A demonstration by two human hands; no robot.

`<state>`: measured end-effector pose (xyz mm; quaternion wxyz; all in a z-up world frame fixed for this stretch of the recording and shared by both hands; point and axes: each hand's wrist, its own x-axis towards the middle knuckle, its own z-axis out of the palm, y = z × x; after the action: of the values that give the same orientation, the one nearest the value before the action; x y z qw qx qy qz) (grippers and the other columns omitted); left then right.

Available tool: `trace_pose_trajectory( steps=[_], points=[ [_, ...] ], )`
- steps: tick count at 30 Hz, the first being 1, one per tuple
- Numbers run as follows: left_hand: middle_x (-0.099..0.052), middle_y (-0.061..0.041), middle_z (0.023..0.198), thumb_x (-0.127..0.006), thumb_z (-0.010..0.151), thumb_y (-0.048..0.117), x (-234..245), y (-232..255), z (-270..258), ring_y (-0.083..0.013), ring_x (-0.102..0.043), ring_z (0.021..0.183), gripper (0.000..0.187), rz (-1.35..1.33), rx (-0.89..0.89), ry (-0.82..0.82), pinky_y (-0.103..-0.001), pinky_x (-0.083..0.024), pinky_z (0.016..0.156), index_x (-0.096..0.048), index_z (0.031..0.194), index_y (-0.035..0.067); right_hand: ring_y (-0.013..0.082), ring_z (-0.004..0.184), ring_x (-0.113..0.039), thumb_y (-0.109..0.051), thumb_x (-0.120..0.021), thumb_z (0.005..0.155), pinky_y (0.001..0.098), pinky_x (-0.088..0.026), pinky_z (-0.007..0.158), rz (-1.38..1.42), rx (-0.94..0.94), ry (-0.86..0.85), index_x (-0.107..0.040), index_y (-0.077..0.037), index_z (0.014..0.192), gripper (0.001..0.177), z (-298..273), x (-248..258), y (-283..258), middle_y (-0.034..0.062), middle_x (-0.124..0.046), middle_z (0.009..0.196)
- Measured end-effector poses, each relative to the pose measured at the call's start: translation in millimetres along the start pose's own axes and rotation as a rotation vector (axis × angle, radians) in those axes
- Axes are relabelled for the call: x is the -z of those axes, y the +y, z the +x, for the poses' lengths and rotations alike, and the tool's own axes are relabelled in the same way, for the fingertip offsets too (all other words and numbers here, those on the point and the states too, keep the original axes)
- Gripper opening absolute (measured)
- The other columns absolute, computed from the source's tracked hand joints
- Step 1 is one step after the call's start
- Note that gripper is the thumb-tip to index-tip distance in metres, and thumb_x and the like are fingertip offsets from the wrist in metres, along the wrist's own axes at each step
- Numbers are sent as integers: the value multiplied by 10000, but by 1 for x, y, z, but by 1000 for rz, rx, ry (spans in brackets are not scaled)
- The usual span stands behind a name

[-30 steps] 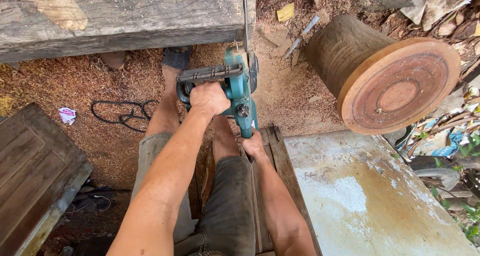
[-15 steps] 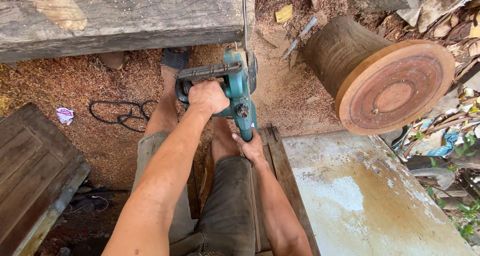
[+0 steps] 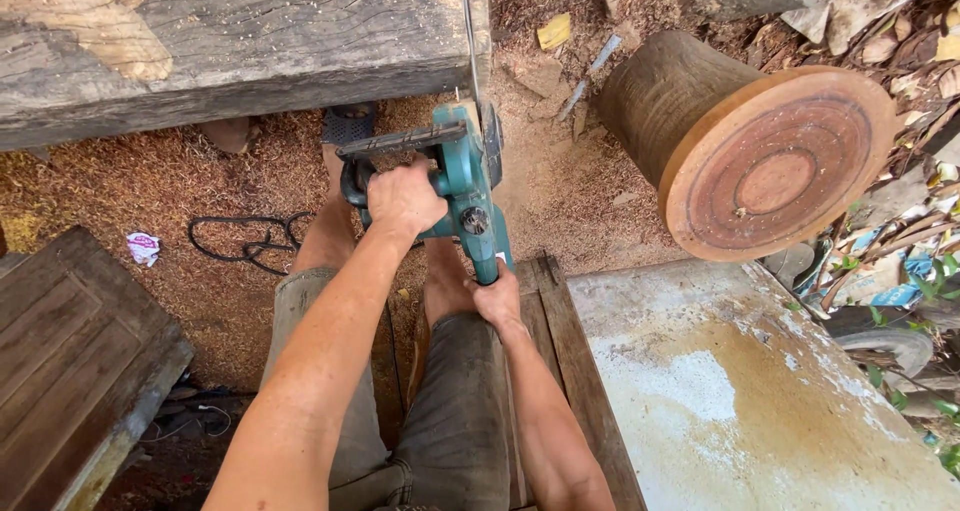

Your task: Using an electric chainsaw to cut a segment from a large log in an outdoor workshop.

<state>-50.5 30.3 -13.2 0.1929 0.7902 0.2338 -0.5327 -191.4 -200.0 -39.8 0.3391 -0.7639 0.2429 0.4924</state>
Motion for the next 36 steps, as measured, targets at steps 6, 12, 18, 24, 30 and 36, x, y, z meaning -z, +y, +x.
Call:
trace_pose_trajectory(
  steps=[6, 12, 18, 24, 30, 36],
  points=[
    [-728, -208, 1024, -748, 691, 251, -17, 2, -1, -368, -700, 995, 488, 149, -265, 404, -490, -532, 876, -646, 1126, 55, 332, 1012, -731, -102, -734, 737, 407, -551, 902, 24, 6, -10, -671, -41, 1200, 472, 0, 5, -1, 210, -760, 1028],
    [-743, -206, 1076, -670, 820, 176, -24, 0, 22, -392, -706, 1051, 394, 196, -96, 135, -508, -553, 903, -674, 1211, 128, 409, 1068, -708, -97, -631, 790, 450, -546, 911, 42, 16, 2, -686, -47, 1205, 421, 0, -1, 5, 270, -734, 1044],
    [-719, -209, 1124, -677, 803, 172, -13, 4, 22, -384, -686, 1088, 381, 179, -64, 87, -495, -548, 928, -699, 1181, 130, 404, 1056, -710, -77, -607, 747, 441, -545, 911, 35, -2, -5, -675, -52, 1227, 485, -6, 7, -7, 276, -732, 1021],
    [-732, -194, 1118, -662, 822, 135, -6, 7, 24, -354, -713, 1081, 382, 145, -32, -33, -482, -559, 941, -688, 1202, 110, 365, 1020, -736, -80, -587, 748, 413, -550, 892, -1, -48, -24, -690, -58, 1206, 470, -3, 13, -15, 237, -750, 996],
    [-700, -187, 1177, -664, 834, 171, -5, 7, 22, -370, -666, 1158, 385, 88, -71, -40, -494, -528, 987, -674, 1213, 103, 355, 999, -734, -97, -618, 749, 421, -551, 876, -57, -127, -23, -697, -64, 1173, 433, -8, 16, -28, 227, -755, 987],
    [-528, -280, 1320, -569, 830, 184, 72, 35, -118, -424, -531, 1216, 663, 440, -338, -114, -587, -376, 1046, -407, 1444, -9, 309, 933, -744, -122, -654, 745, 412, -563, 837, -75, -168, -42, -699, -49, 1132, 396, -10, 11, -21, 206, -758, 956]
  ],
)
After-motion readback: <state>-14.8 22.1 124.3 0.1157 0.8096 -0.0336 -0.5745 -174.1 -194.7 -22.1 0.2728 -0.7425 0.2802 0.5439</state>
